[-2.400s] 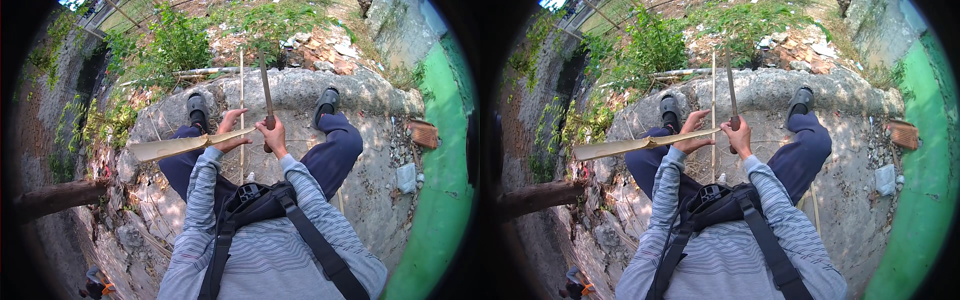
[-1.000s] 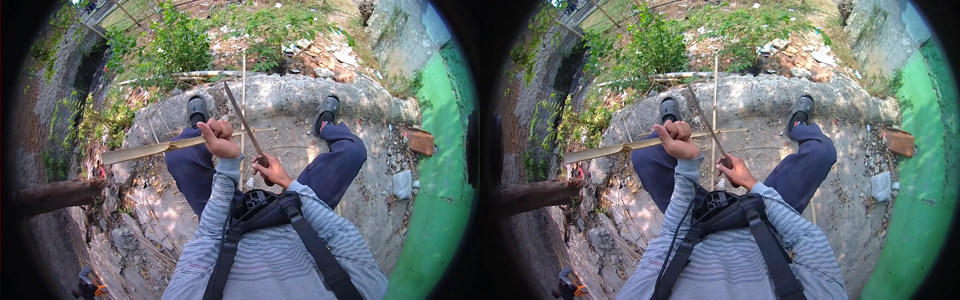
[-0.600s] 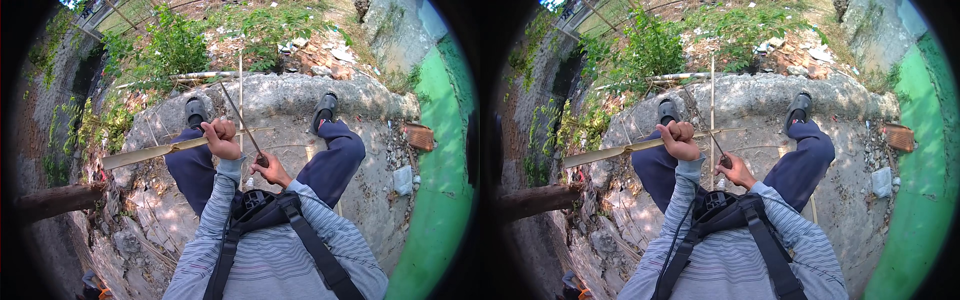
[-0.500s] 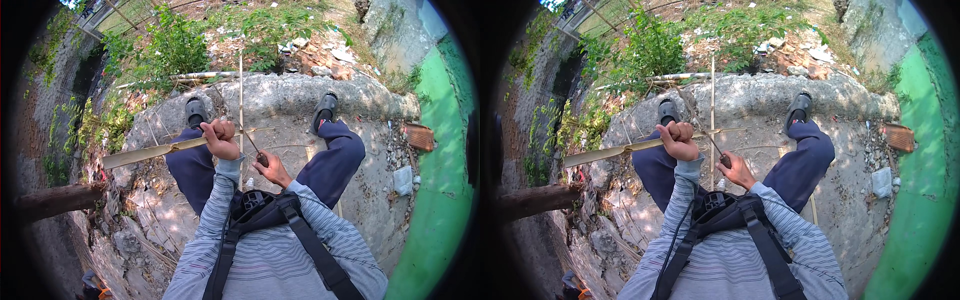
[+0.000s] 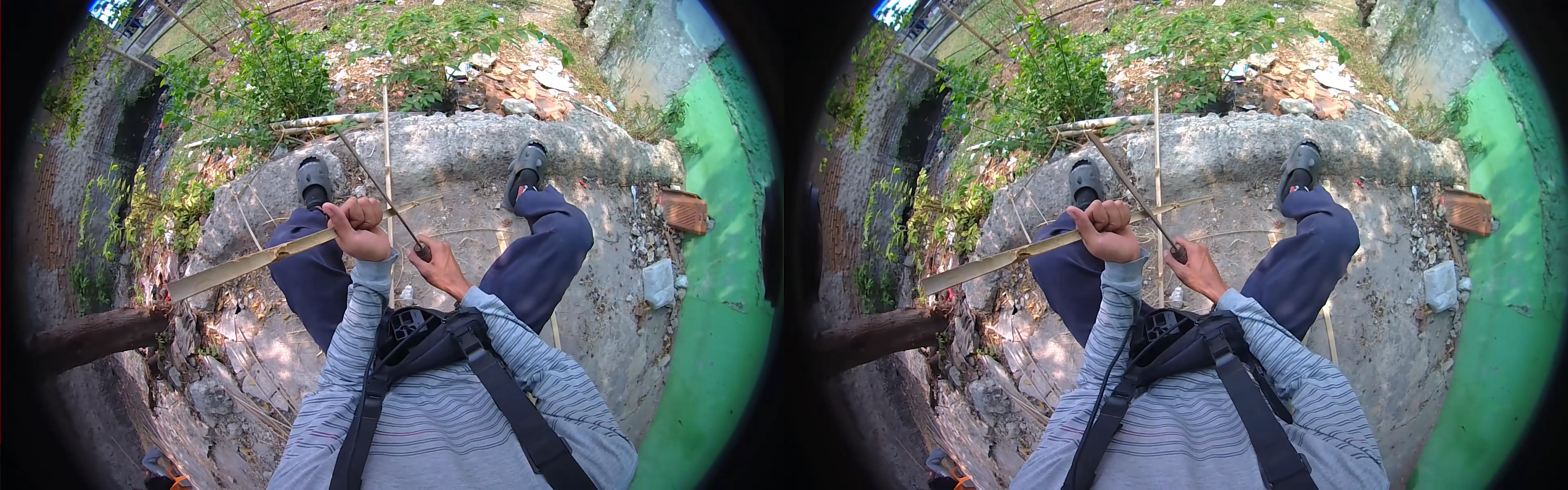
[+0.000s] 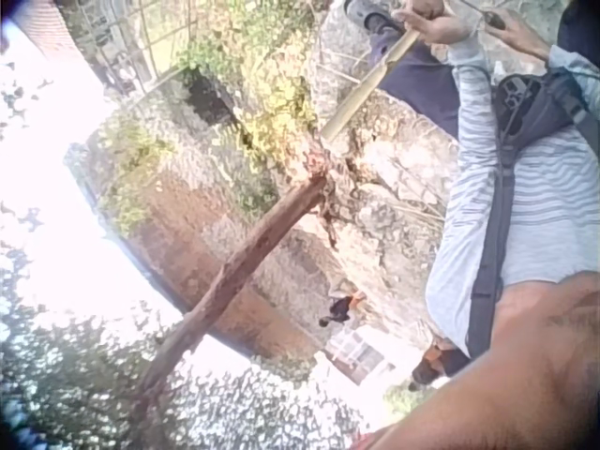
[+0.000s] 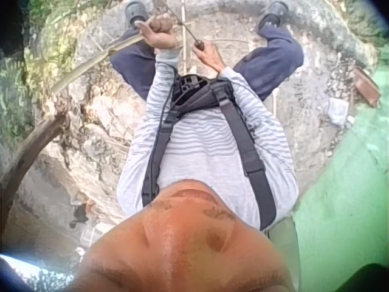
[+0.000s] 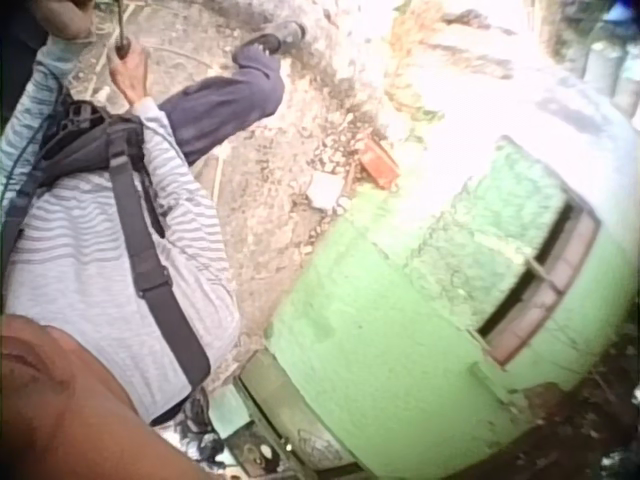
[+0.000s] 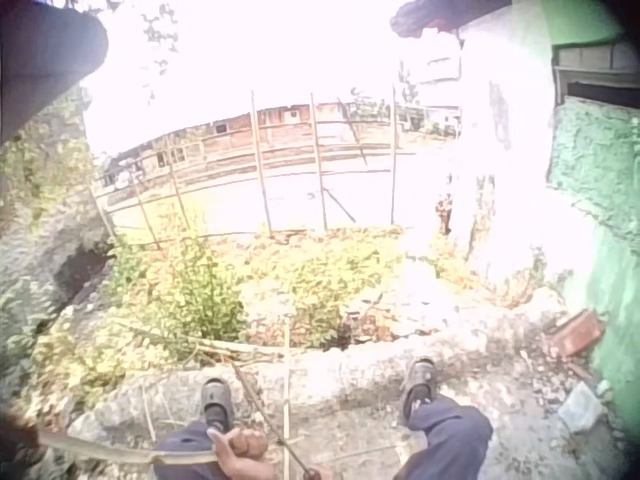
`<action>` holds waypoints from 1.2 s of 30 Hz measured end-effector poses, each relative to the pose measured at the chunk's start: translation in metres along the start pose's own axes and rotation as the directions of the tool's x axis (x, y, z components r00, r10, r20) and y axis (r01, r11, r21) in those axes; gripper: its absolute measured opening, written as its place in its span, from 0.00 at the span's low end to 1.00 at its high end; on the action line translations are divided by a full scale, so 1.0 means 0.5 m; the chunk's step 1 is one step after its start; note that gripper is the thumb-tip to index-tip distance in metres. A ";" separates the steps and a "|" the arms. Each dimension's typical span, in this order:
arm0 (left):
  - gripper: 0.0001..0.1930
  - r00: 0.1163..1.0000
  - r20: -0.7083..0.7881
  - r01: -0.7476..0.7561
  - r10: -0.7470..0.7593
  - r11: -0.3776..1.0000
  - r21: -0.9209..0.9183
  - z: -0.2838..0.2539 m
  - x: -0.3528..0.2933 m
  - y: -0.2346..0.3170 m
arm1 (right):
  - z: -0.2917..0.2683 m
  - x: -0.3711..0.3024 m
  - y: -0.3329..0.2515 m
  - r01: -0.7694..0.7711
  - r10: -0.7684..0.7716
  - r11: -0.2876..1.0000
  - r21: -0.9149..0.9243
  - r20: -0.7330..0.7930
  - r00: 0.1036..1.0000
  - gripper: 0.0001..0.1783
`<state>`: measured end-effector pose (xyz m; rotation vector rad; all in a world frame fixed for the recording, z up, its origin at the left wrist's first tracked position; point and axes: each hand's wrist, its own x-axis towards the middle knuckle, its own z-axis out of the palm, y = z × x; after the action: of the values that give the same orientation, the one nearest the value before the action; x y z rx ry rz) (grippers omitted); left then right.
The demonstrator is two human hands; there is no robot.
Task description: The person splits bamboo stalks into thin strips using a knife, then trims and scrapes the strips with the blade.
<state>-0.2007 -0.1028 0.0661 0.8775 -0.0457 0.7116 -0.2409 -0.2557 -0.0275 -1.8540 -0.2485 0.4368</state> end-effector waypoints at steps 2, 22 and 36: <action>0.32 1.000 0.011 0.008 -0.008 1.000 -0.011 0.004 0.003 -0.007 | 0.010 0.011 0.057 -0.041 0.042 0.999 0.012 -0.053 0.998 0.16; 0.29 0.998 0.029 -0.052 0.053 0.998 -0.038 -0.013 -0.002 0.003 | 0.037 0.047 0.099 -0.005 0.006 1.000 0.002 -0.159 0.987 0.18; 0.29 0.967 0.250 -0.026 0.044 0.997 -0.075 -0.011 0.002 0.002 | 0.017 0.023 0.103 -0.060 0.086 0.985 0.159 -0.166 0.982 0.19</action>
<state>-0.2016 -0.0979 0.0635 0.8960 -0.3121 0.6241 -0.2364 -0.2606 -0.0807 -1.7409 -0.0278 0.3335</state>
